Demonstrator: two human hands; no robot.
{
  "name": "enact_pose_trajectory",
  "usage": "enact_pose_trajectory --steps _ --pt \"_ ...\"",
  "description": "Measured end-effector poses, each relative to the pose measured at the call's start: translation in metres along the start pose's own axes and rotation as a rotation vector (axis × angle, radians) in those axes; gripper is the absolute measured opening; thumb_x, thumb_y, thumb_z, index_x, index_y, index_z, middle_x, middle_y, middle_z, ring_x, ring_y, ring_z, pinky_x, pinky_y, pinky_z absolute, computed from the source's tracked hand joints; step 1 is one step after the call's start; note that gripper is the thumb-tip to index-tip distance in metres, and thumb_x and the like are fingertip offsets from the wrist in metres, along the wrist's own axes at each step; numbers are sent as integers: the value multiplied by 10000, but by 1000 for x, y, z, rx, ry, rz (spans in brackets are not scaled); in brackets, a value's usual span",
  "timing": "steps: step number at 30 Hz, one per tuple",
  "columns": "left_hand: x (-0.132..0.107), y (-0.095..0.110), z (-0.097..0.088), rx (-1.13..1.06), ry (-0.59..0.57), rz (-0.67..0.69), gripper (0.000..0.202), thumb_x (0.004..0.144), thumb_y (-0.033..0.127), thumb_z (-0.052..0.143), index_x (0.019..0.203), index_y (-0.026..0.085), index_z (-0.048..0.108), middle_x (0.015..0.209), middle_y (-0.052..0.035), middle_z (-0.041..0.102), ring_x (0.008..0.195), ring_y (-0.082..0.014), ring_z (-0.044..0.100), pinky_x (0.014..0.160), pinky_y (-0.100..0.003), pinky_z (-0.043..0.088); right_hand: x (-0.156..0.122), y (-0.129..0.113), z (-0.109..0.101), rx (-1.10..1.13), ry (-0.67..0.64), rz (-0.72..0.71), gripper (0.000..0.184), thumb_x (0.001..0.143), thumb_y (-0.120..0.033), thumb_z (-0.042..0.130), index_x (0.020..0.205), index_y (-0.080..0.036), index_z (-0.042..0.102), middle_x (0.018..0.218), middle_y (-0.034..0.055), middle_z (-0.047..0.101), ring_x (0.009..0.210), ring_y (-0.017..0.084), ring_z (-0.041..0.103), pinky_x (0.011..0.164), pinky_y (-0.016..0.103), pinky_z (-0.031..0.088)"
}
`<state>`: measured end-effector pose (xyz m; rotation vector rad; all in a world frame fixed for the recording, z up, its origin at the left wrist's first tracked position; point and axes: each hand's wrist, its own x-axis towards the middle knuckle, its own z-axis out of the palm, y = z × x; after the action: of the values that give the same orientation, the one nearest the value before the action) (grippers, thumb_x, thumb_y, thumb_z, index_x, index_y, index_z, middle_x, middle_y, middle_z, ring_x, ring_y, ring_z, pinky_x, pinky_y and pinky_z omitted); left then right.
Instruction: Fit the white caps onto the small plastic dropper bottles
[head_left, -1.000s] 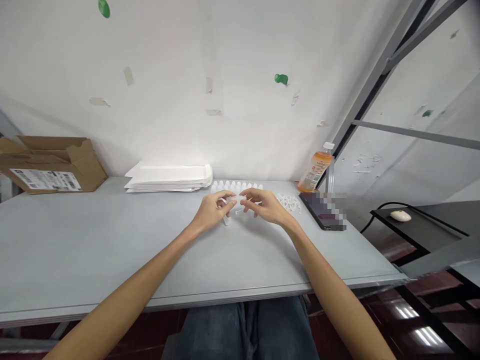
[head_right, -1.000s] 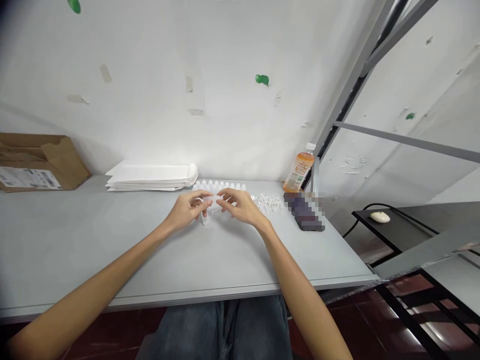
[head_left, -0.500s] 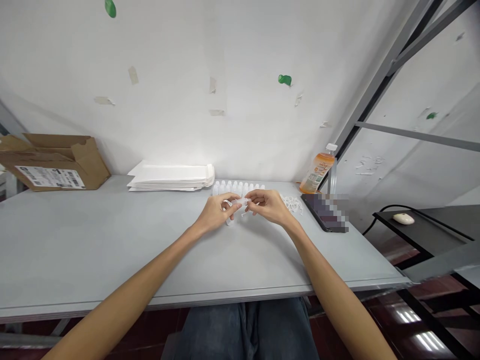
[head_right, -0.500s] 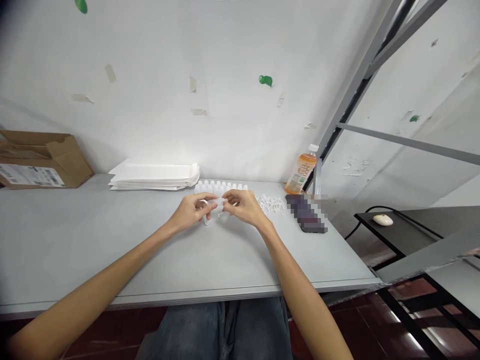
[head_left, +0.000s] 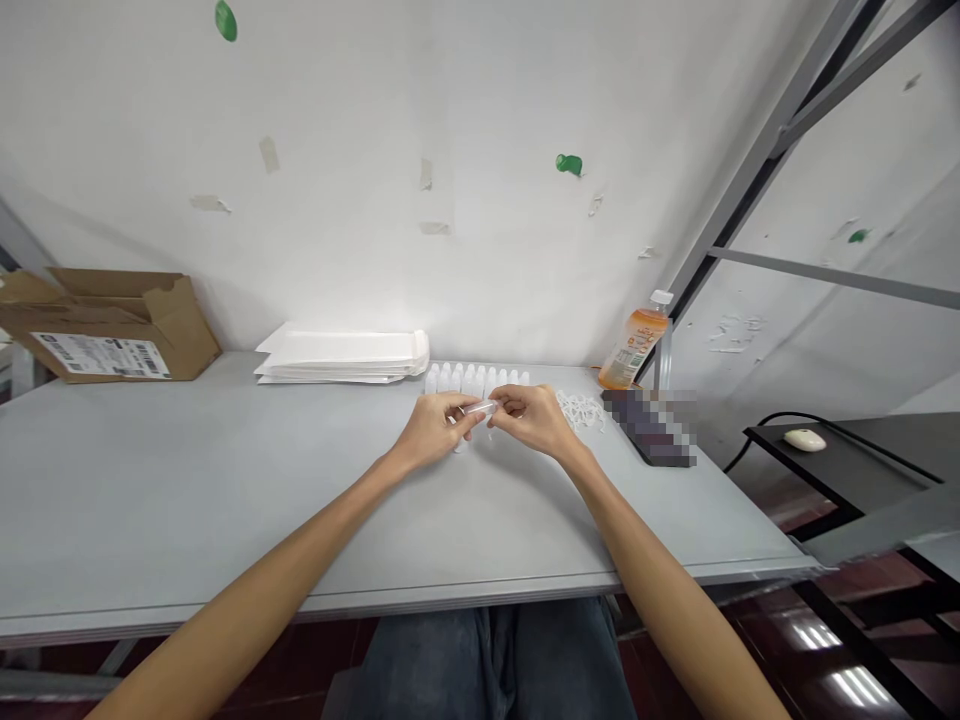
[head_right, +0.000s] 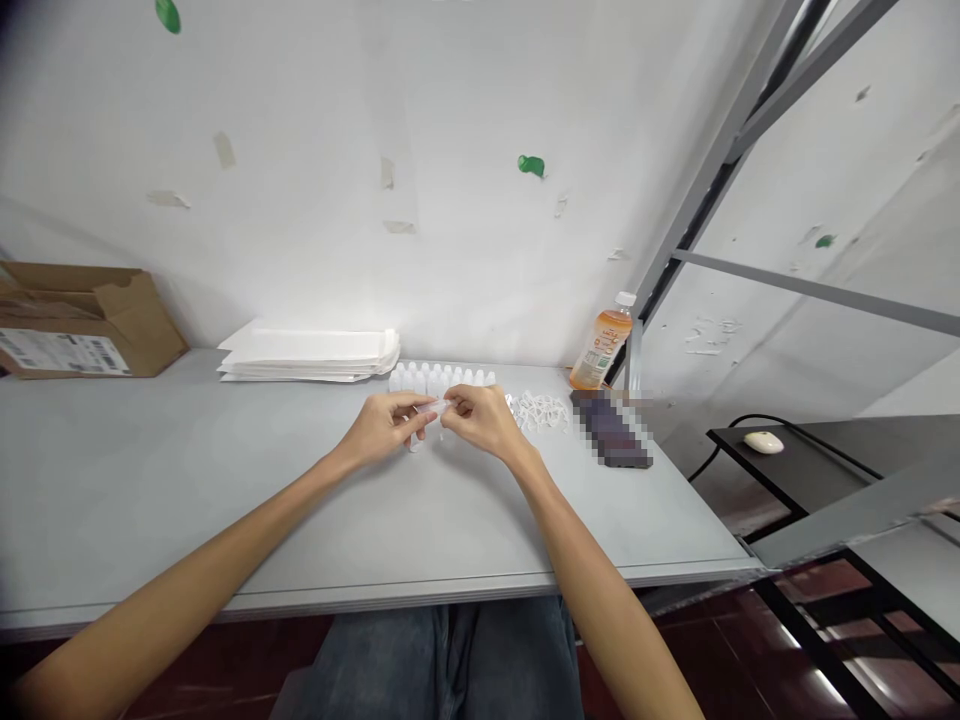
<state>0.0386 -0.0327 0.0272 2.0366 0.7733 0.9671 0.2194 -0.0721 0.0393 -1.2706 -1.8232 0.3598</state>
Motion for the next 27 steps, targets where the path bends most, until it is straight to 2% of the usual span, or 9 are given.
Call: enact_pose_trajectory --steps 5,10,14,19,23,27 --pt "0 -2 1 -4 -10 -12 309 844 406 600 973 164 743 807 -44 703 528 -108 605 458 -204 484 0 2 1 -6 -17 3 148 715 -121 559 786 -164 682 590 1 672 604 165 682 558 233 508" --pt "0 0 -2 21 5 -13 310 843 392 598 976 152 743 734 -42 695 502 -109 596 462 -205 475 0 0 -3 94 -10 46 154 736 -165 560 816 -148 690 681 41 717 663 189 715 611 256 551" --pt "1 1 -2 30 1 -4 291 838 382 600 959 161 746 802 -53 710 527 -112 611 471 -207 477 -1 -1 -3 105 -31 59 141 745 -178 560 804 -145 684 662 45 711 640 192 711 605 262 548" --pt "0 -2 1 19 3 3 289 839 391 600 942 160 741 847 -58 698 536 -109 610 471 -211 488 0 2 1 -19 17 0 156 714 -145 540 783 -164 678 608 11 671 576 157 654 566 245 496" --pt "0 -5 3 14 -15 -2 311 844 398 590 966 151 735 878 -65 688 511 -105 601 487 -236 514 1 4 6 -159 19 -42 174 702 -123 508 750 -158 672 549 -10 604 504 106 536 533 216 415" --pt "0 -11 5 44 2 32 332 859 402 580 1018 147 721 830 -59 671 515 -108 589 491 -245 523 2 6 12 -271 58 -68 167 706 -122 505 731 -144 669 510 -16 543 466 91 453 516 217 356"
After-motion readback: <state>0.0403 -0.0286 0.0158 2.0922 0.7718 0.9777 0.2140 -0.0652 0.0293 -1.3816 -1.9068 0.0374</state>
